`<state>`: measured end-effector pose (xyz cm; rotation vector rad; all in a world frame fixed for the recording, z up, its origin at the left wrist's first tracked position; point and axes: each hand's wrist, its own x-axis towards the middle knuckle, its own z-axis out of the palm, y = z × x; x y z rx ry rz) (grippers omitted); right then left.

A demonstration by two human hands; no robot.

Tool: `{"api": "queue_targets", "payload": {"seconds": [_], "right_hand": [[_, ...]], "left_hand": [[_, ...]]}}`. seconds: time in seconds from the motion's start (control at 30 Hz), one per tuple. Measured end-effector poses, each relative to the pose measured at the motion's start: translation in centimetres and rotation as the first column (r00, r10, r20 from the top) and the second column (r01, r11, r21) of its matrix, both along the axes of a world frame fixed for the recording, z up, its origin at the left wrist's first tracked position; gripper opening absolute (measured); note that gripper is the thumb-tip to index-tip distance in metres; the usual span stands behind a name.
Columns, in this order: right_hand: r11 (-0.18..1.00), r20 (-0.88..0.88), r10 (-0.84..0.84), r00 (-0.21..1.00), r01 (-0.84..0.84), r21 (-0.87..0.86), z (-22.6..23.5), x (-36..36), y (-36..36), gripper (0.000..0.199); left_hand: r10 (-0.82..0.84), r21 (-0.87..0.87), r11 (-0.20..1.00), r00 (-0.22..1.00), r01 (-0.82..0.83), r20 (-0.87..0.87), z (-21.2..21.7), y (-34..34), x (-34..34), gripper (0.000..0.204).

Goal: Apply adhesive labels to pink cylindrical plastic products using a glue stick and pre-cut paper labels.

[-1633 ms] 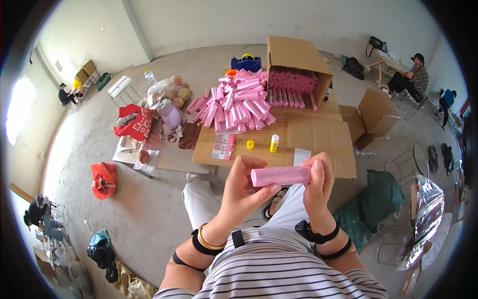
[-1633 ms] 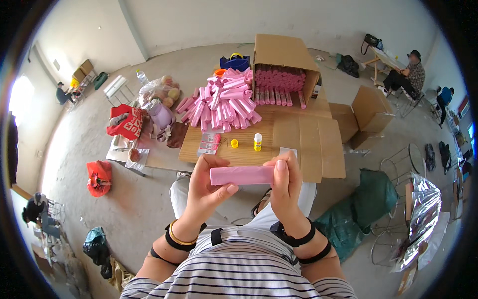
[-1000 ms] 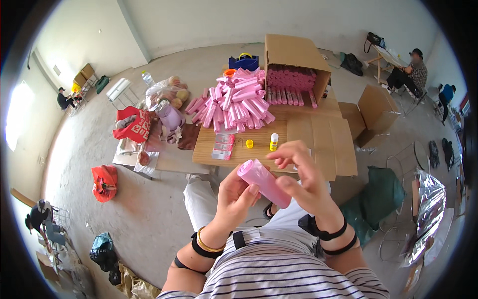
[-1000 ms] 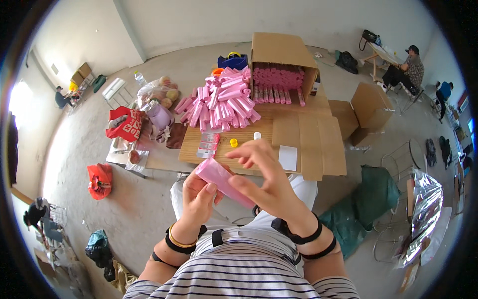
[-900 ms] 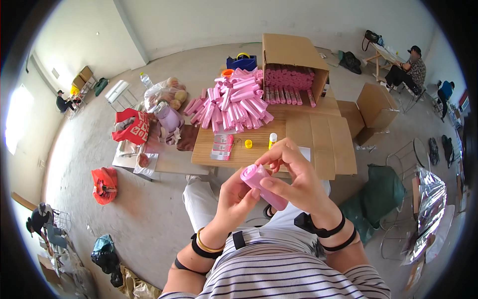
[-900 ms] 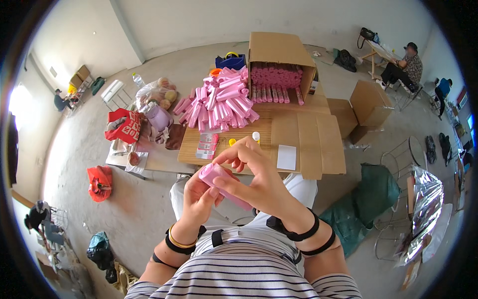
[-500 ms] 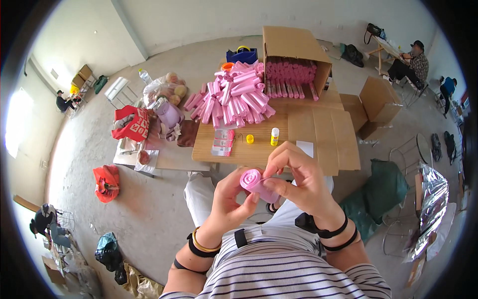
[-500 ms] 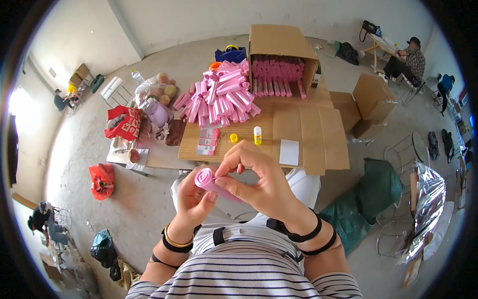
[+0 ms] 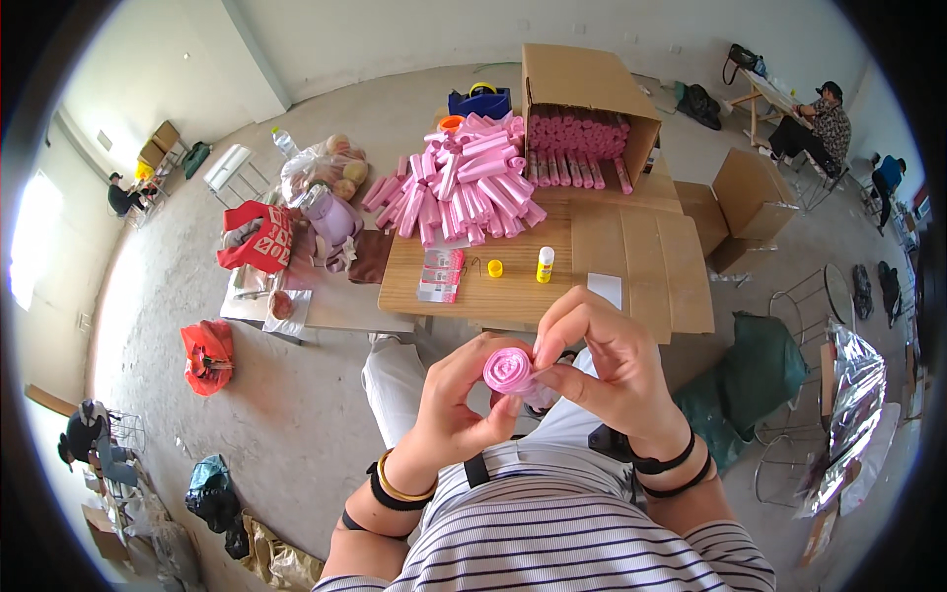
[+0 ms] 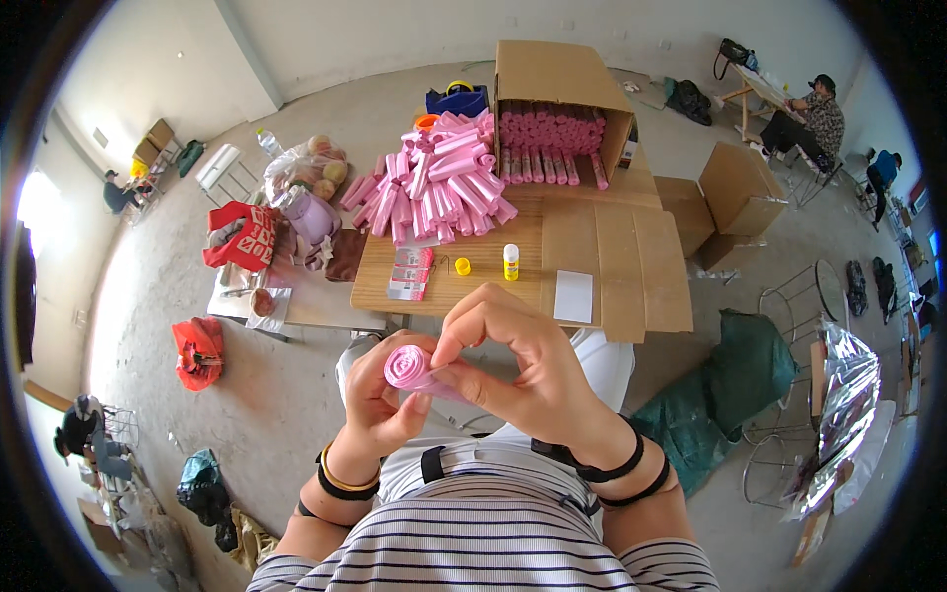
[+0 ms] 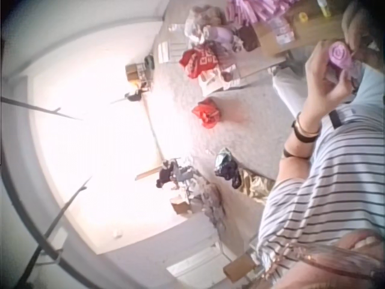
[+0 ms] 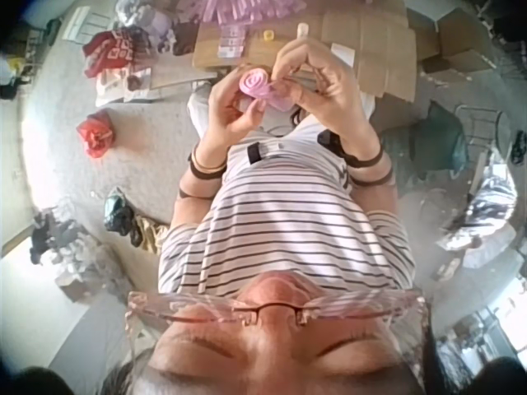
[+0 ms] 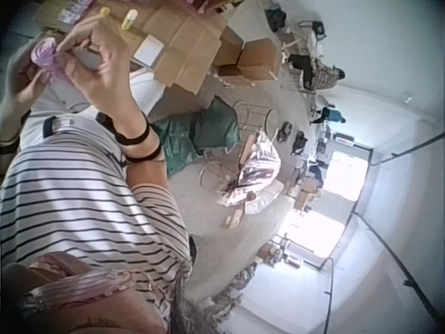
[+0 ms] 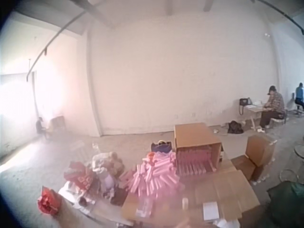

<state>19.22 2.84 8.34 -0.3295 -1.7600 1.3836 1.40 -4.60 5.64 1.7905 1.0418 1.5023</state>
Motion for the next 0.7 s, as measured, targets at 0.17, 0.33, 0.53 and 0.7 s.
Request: {"api": "queue_targets", "payload": {"seconds": [0.17,0.33,0.53,0.7], "right_hand": [[0.999,0.022,-0.038,0.999,0.038,0.007,-0.4,-0.2,0.3,0.012],[0.993,0.043,-0.073,0.996,0.077,-0.089,-1.1,-0.7,0.8,0.017],[0.947,0.375,-0.146,0.915,0.021,0.319,-1.3,-1.7,2.4,0.027],[0.981,0.402,-0.131,0.906,0.061,0.184,-3.2,-1.5,3.9,0.028]], "left_hand": [[-0.022,-0.102,0.994,0.999,0.025,0.036,0.1,-0.3,-0.2,0.033],[-0.058,-0.401,0.898,0.952,0.181,0.299,-1.0,-0.4,0.0,0.037],[-0.14,-0.583,0.645,0.826,0.495,0.546,-2.7,1.0,-0.7,0.041],[-0.041,-0.611,0.693,0.866,0.384,0.498,-3.3,1.6,1.0,0.026]]}}
